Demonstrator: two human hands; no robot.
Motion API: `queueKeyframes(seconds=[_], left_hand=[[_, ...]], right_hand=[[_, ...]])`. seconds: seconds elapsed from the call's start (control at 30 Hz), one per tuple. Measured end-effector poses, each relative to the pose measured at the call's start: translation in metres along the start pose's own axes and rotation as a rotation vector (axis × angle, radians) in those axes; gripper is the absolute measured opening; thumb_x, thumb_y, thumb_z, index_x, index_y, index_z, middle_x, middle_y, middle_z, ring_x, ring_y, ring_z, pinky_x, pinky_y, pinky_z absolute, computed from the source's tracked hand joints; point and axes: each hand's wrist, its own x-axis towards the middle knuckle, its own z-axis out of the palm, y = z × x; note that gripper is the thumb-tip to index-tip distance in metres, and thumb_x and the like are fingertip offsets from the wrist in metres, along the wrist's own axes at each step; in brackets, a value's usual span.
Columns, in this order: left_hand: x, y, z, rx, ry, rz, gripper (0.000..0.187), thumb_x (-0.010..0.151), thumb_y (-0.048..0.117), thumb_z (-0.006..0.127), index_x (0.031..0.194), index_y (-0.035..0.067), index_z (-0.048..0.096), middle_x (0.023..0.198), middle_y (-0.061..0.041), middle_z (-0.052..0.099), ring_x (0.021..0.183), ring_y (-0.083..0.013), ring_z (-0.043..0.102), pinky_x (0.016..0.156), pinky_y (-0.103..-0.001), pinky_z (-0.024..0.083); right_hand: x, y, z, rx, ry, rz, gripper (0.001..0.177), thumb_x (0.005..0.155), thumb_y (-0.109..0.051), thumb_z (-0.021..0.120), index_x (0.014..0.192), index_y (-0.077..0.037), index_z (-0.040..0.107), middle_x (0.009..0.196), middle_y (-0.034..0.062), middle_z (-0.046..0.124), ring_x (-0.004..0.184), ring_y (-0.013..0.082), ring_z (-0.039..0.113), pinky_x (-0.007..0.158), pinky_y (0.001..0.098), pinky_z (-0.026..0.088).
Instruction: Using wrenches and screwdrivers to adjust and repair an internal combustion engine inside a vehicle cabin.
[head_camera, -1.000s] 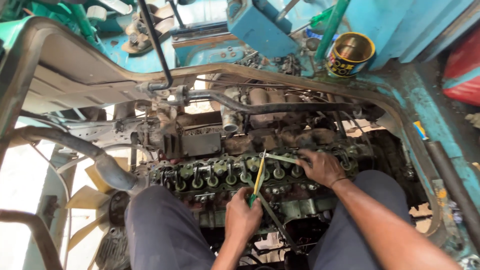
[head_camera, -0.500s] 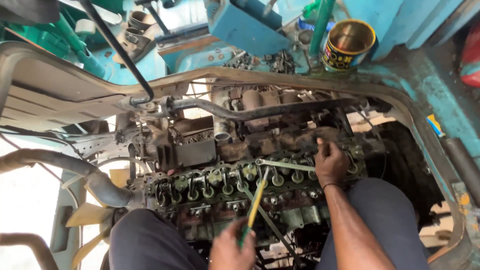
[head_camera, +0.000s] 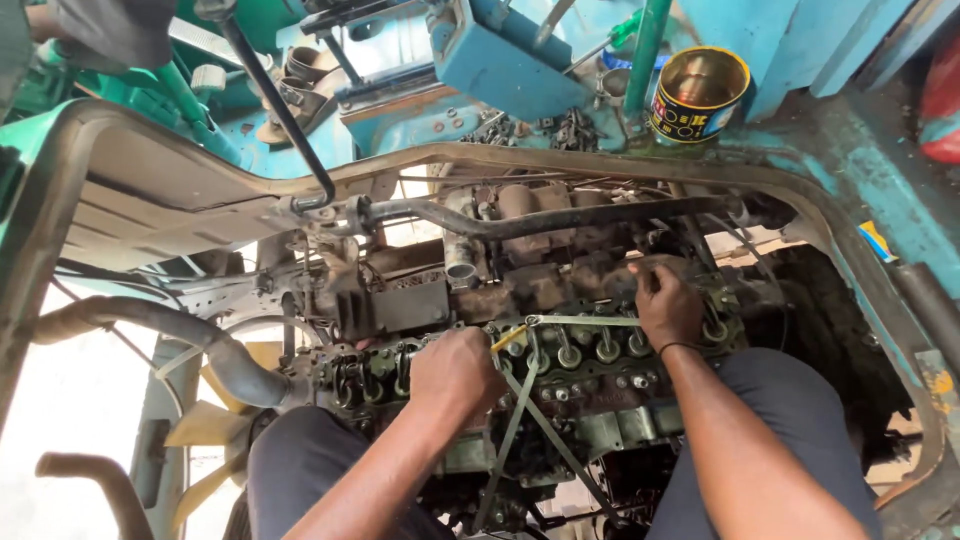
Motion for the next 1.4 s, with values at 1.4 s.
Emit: queueKeyframes(seconds=[1.4], left_hand=[[0.028, 0.014, -0.022, 0.262, -0.061, 0.077, 0.024, 0.08, 0.001, 0.061, 0.101, 0.008, 0.07, 0.075, -0.007, 0.07, 0.062, -0.018, 0.065, 0.055, -0.031, 0.058]], right_hand=[[0.002, 0.002, 0.004, -0.044, -0.038, 0.092, 0.046, 0.1, -0.061, 0.06, 0.099, -0.018, 0.078, 0.07, 0.0128, 0.068, 0.065, 0.0363, 0.067, 0.054, 0.0517, 0.048]])
